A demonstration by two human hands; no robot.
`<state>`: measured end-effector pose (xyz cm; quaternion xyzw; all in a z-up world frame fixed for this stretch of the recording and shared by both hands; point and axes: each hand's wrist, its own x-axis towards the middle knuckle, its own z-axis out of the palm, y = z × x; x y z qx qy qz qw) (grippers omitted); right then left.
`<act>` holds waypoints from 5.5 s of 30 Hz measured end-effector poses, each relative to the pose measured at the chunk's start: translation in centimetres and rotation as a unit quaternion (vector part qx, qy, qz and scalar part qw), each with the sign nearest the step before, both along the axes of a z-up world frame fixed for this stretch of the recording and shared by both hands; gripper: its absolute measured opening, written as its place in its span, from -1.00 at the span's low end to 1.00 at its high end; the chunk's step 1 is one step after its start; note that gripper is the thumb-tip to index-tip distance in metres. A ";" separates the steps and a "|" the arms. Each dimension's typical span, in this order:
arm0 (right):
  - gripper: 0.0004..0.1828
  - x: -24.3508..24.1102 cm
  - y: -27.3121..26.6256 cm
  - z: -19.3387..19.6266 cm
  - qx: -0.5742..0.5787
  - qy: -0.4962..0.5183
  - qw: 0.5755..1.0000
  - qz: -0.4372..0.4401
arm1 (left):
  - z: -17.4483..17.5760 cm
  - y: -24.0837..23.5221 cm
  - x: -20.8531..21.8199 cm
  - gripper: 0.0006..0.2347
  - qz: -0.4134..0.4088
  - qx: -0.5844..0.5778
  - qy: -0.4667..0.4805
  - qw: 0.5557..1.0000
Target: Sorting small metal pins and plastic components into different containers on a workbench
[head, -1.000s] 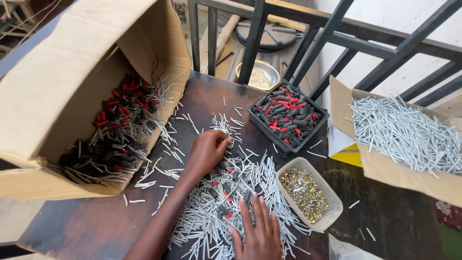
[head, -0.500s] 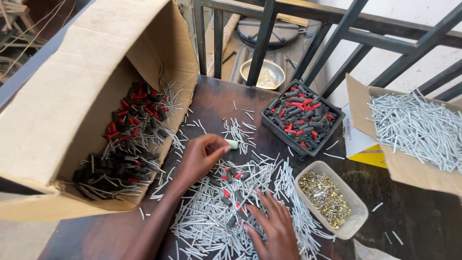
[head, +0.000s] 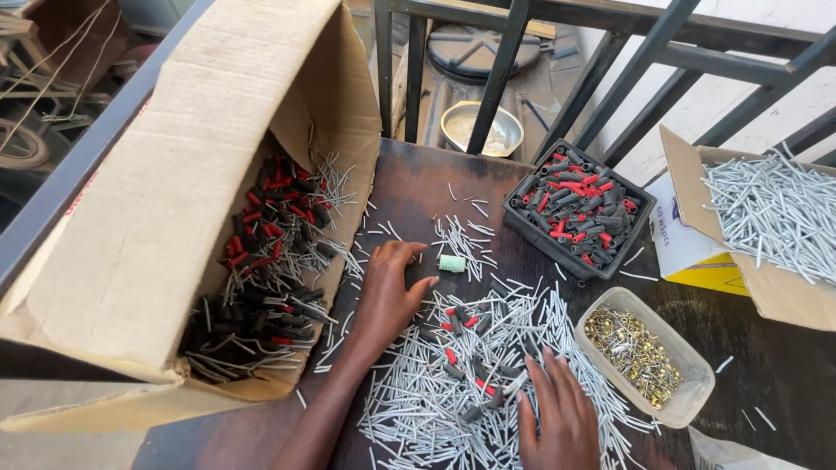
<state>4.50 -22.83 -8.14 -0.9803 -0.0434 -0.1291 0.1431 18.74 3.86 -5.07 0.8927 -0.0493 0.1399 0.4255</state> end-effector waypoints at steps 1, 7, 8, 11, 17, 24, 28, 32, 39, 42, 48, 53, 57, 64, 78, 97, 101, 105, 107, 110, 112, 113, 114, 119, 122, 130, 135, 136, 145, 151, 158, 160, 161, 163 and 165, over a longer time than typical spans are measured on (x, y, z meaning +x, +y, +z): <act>-0.39 0.5 0.2 0.0 -0.001 0.000 1.000 0.001 | 0.1 -0.2 0.0 -0.61 0.001 -0.001 0.000 1.000; -0.28 3.0 3.0 1.7 0.044 0.063 0.996 0.051 | 0.9 -0.9 -0.2 -0.56 -0.009 0.038 -0.048 0.998; -0.18 3.1 3.5 1.9 0.056 0.068 0.993 0.074 | 0.7 -0.9 -0.1 -0.59 -0.028 0.045 -0.055 0.997; -0.08 3.5 4.7 2.7 0.083 0.066 0.986 0.129 | 0.8 -0.9 0.2 -0.69 -0.050 0.053 -0.067 0.995; -0.25 3.3 3.9 3.1 0.131 0.027 0.963 0.235 | 0.6 -0.3 0.9 -0.76 -0.059 -0.011 -0.097 0.993; -0.16 2.4 0.5 -0.6 0.001 -0.008 0.985 0.172 | 0.8 1.3 1.1 -0.73 0.067 0.019 -0.121 0.990; -0.22 2.1 1.1 0.9 0.002 -0.008 0.999 0.051 | 0.1 1.8 1.0 -0.71 0.119 0.054 -0.123 0.984; -0.44 2.7 0.9 0.2 -0.031 -0.026 0.999 -0.017 | 0.5 1.7 0.7 -0.71 0.161 0.091 -0.094 0.978; -0.29 5.0 2.9 1.0 -0.057 0.066 0.996 0.003 | 0.8 1.5 0.6 -0.64 0.181 0.079 -0.111 0.974; -0.33 5.9 4.1 2.4 0.013 0.055 0.997 0.049 | 1.8 1.6 0.2 -0.67 0.163 0.047 -0.133 0.977; -0.42 5.7 5.3 2.5 0.060 0.069 0.986 0.138 | 2.1 1.9 0.1 -0.57 0.169 0.063 -0.074 0.981; -0.50 4.6 4.6 3.4 0.111 0.074 0.978 0.159 | 0.8 2.0 0.5 -0.62 0.178 0.123 -0.065 0.974; -0.64 3.6 3.4 3.0 0.125 0.080 0.978 0.146 | 0.4 1.9 0.5 -0.79 0.205 0.145 -0.061 0.966; -0.71 2.8 3.1 3.1 0.140 0.057 0.977 0.150 | 0.9 2.1 0.2 -0.88 0.215 0.131 -0.076 0.965; -0.80 2.5 3.4 4.1 0.047 -0.006 0.997 0.056 | 1.9 -0.3 -2.4 -0.75 0.052 0.108 0.016 0.993; 0.52 -3.5 2.3 2.6 -0.141 0.042 0.989 0.021 | 6.9 0.7 -6.2 -0.73 -0.034 0.052 0.006 0.998; 0.14 -1.7 3.1 3.6 -0.064 0.042 0.997 0.021 | 8.0 1.2 -10.3 -0.63 -0.072 0.077 0.053 0.993; -0.13 0.3 3.7 5.0 -0.082 0.057 0.995 0.017 | 6.1 1.6 -15.0 -0.39 -0.084 0.145 0.109 0.980; -0.25 1.3 3.8 4.6 -0.098 0.068 0.993 0.003 | 2.9 1.4 -16.8 -0.34 -0.066 0.173 0.112 0.976; -0.35 2.2 4.2 5.0 -0.127 0.089 0.988 -0.008 | 0.9 -0.1 -18.1 -0.33 -0.035 0.202 0.083 0.975; -0.34 2.2 4.8 5.1 -0.139 0.103 0.985 -0.004 | 0.7 -1.0 -18.6 -0.36 -0.021 0.205 0.056 0.977; -0.35 2.4 4.9 5.0 -0.107 0.103 0.989 0.006 | 0.6 -1.6 -18.3 -0.46 -0.014 0.193 0.027 0.981; -0.35 2.5 5.0 5.0 -0.075 0.103 0.992 0.016 | 0.6 -2.1 -18.1 -0.56 -0.007 0.182 -0.002 0.983; -0.43 2.2 5.6 7.7 0.100 0.184 0.978 -0.005 | 1.1 -2.1 -16.7 -0.67 -0.039 0.153 -0.020 0.987; -0.55 1.8 5.7 9.8 0.214 0.220 0.951 -0.037 | 1.6 -2.1 -16.0 -0.76 -0.065 0.118 -0.030 0.990; -0.60 -1.9 0.3 10.8 0.295 0.106 0.949 0.024 | 7.3 -2.9 -14.7 -0.85 -0.105 -0.092 -0.032 0.990; -0.19 -4.6 -6.1 4.1 -0.094 0.223 0.965 -0.107 | 6.1 -2.7 -11.4 -0.88 -0.069 0.024 -0.073 0.995; -0.19 -4.7 -5.4 4.1 -0.094 0.224 0.964 -0.106 | 5.0 -2.8 -10.6 -0.88 -0.068 0.024 -0.072 0.995; -0.05 -2.0 4.1 5.4 0.020 0.119 0.993 0.014 | 2.8 -4.1 -6.9 -0.71 -0.132 0.160 -0.041 0.977; -0.42 0.0 6.0 6.1 0.089 0.017 0.986 0.140 | 3.8 -2.6 -7.4 -0.86 -0.112 0.087 -0.033 0.989; -0.45 1.7 4.7 4.7 0.064 0.062 0.996 0.009 | 6.3 -1.0 -9.6 -0.85 -0.061 0.000 -0.039 0.997; -0.52 1.8 4.4 4.8 0.058 0.055 0.997 -0.003 | 6.9 -0.7 -9.8 -0.85 -0.063 -0.015 -0.046 0.997; -0.53 1.8 4.2 4.7 0.040 0.053 0.997 -0.032 | 7.0 -0.7 -9.9 -0.85 -0.054 -0.022 -0.039 0.998; -0.55 1.6 3.5 4.6 0.021 0.050 0.997 -0.062 | 7.5 -0.8 -10.0 -0.84 -0.045 -0.030 -0.033 0.998; -0.54 1.5 2.8 4.6 0.008 0.085 0.992 -0.094 | 8.0 -0.9 -10.0 -0.84 -0.022 -0.070 -0.004 0.997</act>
